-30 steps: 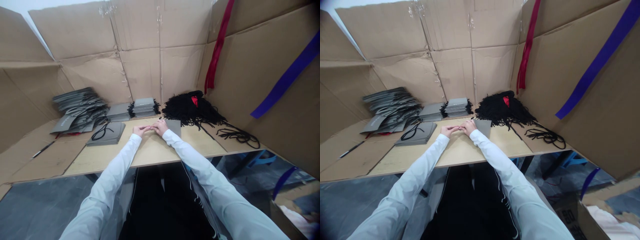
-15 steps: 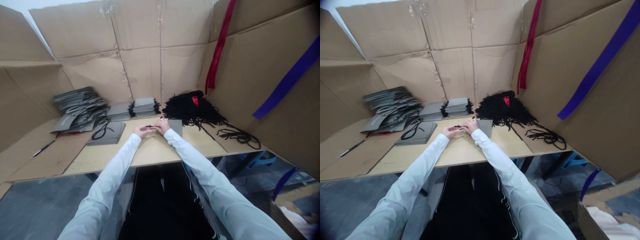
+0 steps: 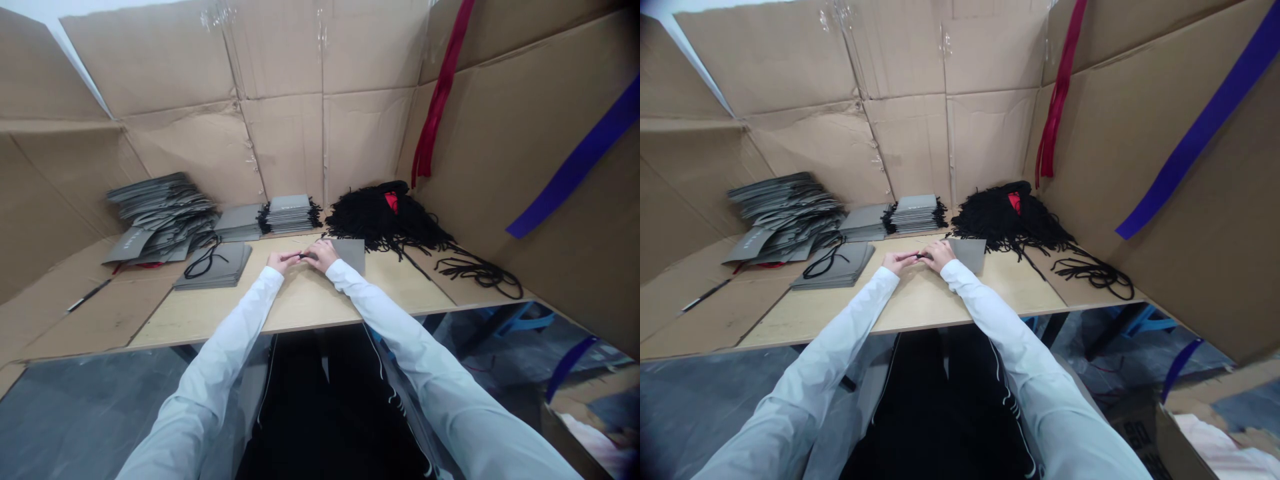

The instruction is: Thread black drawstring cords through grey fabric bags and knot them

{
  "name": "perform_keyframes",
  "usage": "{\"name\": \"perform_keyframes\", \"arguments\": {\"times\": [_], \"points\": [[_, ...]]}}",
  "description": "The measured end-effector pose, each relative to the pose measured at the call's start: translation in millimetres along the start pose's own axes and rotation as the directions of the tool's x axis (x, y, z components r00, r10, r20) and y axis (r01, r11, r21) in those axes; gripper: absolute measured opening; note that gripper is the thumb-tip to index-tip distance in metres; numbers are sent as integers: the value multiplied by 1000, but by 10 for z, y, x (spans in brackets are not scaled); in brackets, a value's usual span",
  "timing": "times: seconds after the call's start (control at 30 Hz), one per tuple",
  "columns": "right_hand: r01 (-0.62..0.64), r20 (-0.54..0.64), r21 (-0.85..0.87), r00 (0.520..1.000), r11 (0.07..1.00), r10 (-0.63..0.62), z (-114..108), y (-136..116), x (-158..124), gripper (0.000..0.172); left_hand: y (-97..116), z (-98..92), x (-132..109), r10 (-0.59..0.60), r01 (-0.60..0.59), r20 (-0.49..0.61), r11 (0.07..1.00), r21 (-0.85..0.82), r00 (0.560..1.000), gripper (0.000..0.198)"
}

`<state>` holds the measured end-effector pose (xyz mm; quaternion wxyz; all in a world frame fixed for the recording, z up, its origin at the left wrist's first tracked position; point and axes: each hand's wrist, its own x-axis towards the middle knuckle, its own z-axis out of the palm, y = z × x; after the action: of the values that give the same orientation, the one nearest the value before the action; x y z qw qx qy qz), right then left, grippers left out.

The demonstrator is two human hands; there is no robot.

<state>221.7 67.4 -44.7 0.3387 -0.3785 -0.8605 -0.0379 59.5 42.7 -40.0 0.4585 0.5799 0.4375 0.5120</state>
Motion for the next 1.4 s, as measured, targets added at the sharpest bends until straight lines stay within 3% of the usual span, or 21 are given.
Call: {"name": "perform_keyframes", "arguments": {"times": [0.13, 0.23, 0.4, 0.5, 0.63, 0.87, 1.0, 1.27, 1.4], "points": [[3, 27, 3, 1000, 1000, -3, 21, -4, 6, 23, -56, -16, 24, -31, 30, 22, 999, 33, 999, 56], [-15, 43, 21, 999, 1000, 14, 24, -4, 9, 19, -117, -44, 54, -5, 2, 16, 984, 180, 1000, 47], [-63, 113, 72, 992, 995, 55, 21, 9, 19, 13, -88, -82, 42, 132, -146, 66, 832, 534, 989, 21], [-70, 139, 86, 989, 994, 58, 17, 21, 24, 10, -28, -81, 6, 213, -210, 68, 769, 604, 975, 12], [-84, 151, 81, 986, 993, 71, 4, 27, 28, 8, 0, -72, -31, 243, -226, 62, 734, 641, 968, 14], [-33, 151, 28, 988, 999, 28, -43, 45, 41, 10, -44, -59, -11, 243, -173, -45, 795, 581, 969, 16], [-8, 106, -17, 994, 1000, 10, -71, 46, 28, 8, -101, -56, 29, 201, -149, -33, 818, 556, 979, 24], [-9, 104, -68, 994, 998, 16, -75, 1, 17, 8, -150, 105, 34, 113, -108, -7, 960, 260, 994, 50], [-22, 112, -48, 993, 999, 27, -42, -42, 28, 12, -133, 137, 55, 22, -10, -58, 980, 199, 998, 41]]}}
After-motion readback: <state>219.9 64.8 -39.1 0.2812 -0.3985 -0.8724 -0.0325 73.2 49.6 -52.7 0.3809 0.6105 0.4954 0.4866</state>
